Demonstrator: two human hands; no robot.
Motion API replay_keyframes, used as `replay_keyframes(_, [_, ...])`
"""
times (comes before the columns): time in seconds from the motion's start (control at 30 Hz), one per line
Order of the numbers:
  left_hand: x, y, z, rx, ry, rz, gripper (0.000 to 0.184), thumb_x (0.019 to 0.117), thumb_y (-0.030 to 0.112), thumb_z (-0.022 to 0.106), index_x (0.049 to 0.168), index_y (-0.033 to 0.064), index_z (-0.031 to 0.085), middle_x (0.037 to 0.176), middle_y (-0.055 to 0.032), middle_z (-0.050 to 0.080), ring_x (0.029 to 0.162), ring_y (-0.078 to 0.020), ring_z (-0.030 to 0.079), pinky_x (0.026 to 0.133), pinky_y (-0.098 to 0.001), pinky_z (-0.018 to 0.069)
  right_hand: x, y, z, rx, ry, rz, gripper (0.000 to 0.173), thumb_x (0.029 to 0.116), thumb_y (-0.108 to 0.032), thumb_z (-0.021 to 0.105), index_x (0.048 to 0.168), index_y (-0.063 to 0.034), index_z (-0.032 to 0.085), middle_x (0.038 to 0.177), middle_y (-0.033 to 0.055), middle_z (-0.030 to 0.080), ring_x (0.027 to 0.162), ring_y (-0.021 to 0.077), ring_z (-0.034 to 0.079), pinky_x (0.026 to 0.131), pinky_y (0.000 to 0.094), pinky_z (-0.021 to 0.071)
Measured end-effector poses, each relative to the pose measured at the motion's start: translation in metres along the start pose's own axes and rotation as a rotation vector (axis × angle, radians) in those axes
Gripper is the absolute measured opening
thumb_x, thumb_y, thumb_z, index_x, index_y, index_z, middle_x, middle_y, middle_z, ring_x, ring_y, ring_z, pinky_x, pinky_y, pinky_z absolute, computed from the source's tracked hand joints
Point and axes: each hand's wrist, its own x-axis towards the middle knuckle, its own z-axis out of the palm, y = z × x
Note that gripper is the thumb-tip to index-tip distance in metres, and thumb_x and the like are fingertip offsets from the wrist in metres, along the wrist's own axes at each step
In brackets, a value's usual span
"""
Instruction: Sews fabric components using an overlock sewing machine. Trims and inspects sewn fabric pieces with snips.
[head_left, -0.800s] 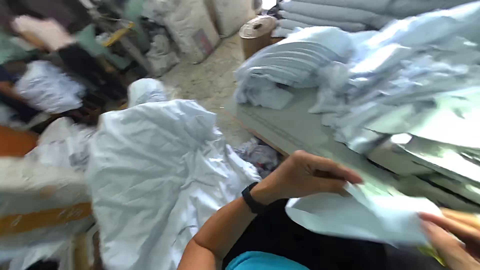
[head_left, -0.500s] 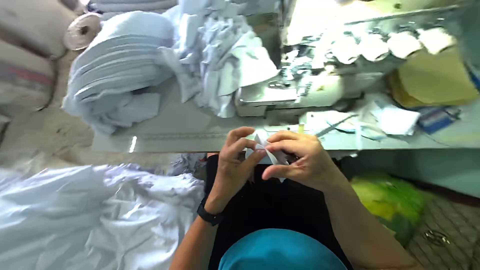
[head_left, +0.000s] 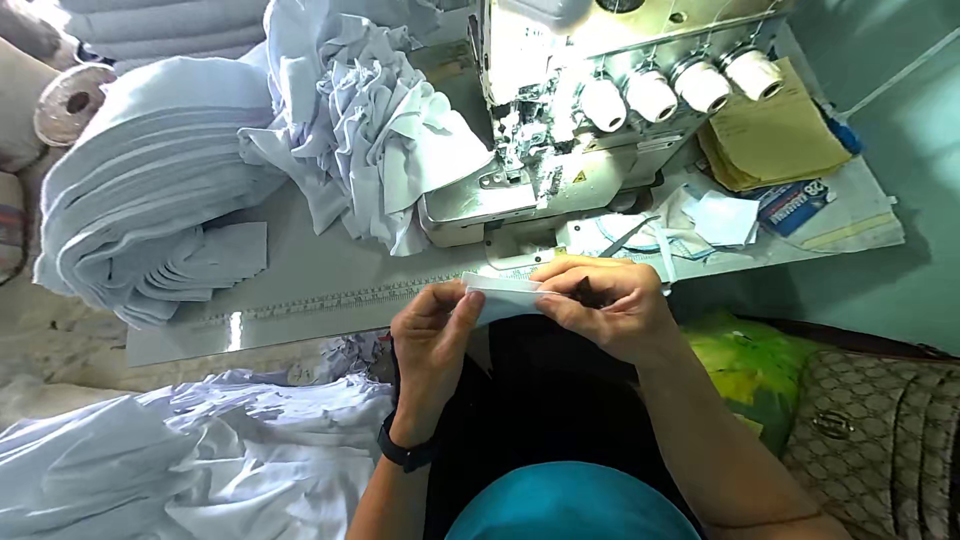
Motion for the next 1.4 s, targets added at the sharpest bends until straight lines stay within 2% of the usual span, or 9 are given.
replay_keyframes(0.23, [-0.002,-0.009,0.012,-0.183,0.138,-0.076,0.010,0.0977,0.014,0.068,0.097,0.0183,0.076,0.096,0.0047,0.075,0.088,-0.0040,0.071,0.082,-0.0256,0.0603,-0.006,0.003,0.006,0.210,0.182,0.180,0.005,0.0880,-0.005,0.074,0.089,-0.0085,0.078,0.098,-0.0028,0.074,0.064,-0.0030,0.059,0.055,0.0125,0.0511])
replay_keyframes(0.43, [-0.004,-0.019,0.017,-0.240,0.209,-0.101,0.009,0.0954,0.012,0.070,0.092,0.0173,0.076,0.088,0.0045,0.075,0.083,-0.0034,0.071,0.081,-0.0246,0.0599,-0.009,0.002,0.010,0.250,0.287,0.263,0.012,0.0812,0.001,0.077,0.077,-0.0098,0.076,0.088,-0.0016,0.075,0.061,-0.0006,0.061,0.054,0.0143,0.0518])
replay_keyframes(0.77, [-0.001,-0.038,0.011,-0.284,0.382,-0.074,0.009,0.0969,0.011,0.068,0.091,0.0161,0.073,0.084,0.0020,0.074,0.080,-0.0065,0.071,0.077,-0.0273,0.0612,0.012,0.006,0.030,0.097,0.223,0.170,0.011,0.0806,-0.001,0.078,0.076,-0.0075,0.071,0.081,-0.0022,0.072,0.064,-0.0003,0.062,0.055,0.0148,0.0517])
replay_keyframes(0.93, [0.054,0.004,-0.011,0.322,0.107,0.337,0.011,0.0997,0.012,0.065,0.103,0.0219,0.064,0.098,0.0125,0.075,0.087,0.0006,0.071,0.076,-0.0185,0.0605,0.027,0.005,0.038,-0.083,0.093,0.004,0.008,0.0949,-0.009,0.066,0.094,-0.0013,0.064,0.074,0.0002,0.061,0.062,-0.0032,0.051,0.057,0.0104,0.0425])
replay_keyframes(1.03, [0.102,0.023,-0.004,0.631,-0.153,0.535,0.005,0.0965,0.003,0.066,0.098,-0.0003,0.063,0.091,-0.0017,0.071,0.079,0.0008,0.066,0.071,-0.0141,0.0542,0.032,0.019,0.038,-0.120,0.283,-0.006,0.007,0.0933,-0.006,0.068,0.098,-0.0022,0.064,0.079,0.0011,0.068,0.067,0.0002,0.063,0.062,0.0152,0.0548])
replay_keyframes(1.13, [0.130,0.011,0.007,0.738,-0.356,0.444,0.011,0.0907,0.002,0.072,0.098,0.0013,0.063,0.086,-0.0048,0.069,0.076,-0.0044,0.066,0.070,-0.0186,0.0552,0.027,0.041,0.042,-0.087,0.491,0.083,0.009,0.0883,0.000,0.071,0.095,-0.0032,0.066,0.077,-0.0005,0.067,0.064,0.0027,0.064,0.059,0.0188,0.0572])
replay_keyframes(1.2, [0.135,-0.003,0.011,0.774,-0.375,0.383,0.011,0.0880,0.008,0.077,0.093,0.0055,0.067,0.084,-0.0027,0.069,0.074,-0.0065,0.066,0.066,-0.0218,0.0553,0.019,0.050,0.044,-0.079,0.541,0.127,0.006,0.0875,0.000,0.071,0.093,-0.0012,0.069,0.076,0.0006,0.068,0.063,0.0036,0.064,0.059,0.0198,0.0577])
replay_keyframes(1.27, [0.128,-0.009,0.014,0.927,-0.348,0.442,0.008,0.0922,0.013,0.073,0.091,0.0053,0.075,0.093,-0.0065,0.069,0.087,-0.0163,0.066,0.078,-0.0318,0.0543,0.013,0.054,0.045,-0.103,0.536,0.125,0.005,0.0876,0.001,0.070,0.092,0.0019,0.070,0.078,0.0031,0.071,0.066,0.0039,0.067,0.062,0.0197,0.0592])
replay_keyframes(1.4, [0.077,-0.020,0.036,1.417,-0.196,0.582,0.024,0.0986,0.012,0.058,0.114,0.0058,0.075,0.111,-0.0123,0.071,0.102,-0.0290,0.066,0.089,-0.0463,0.0484,0.005,0.049,0.037,-0.285,0.454,0.063,0.009,0.0876,-0.002,0.066,0.091,0.0026,0.073,0.081,0.0047,0.072,0.066,-0.0011,0.059,0.060,0.0129,0.0488])
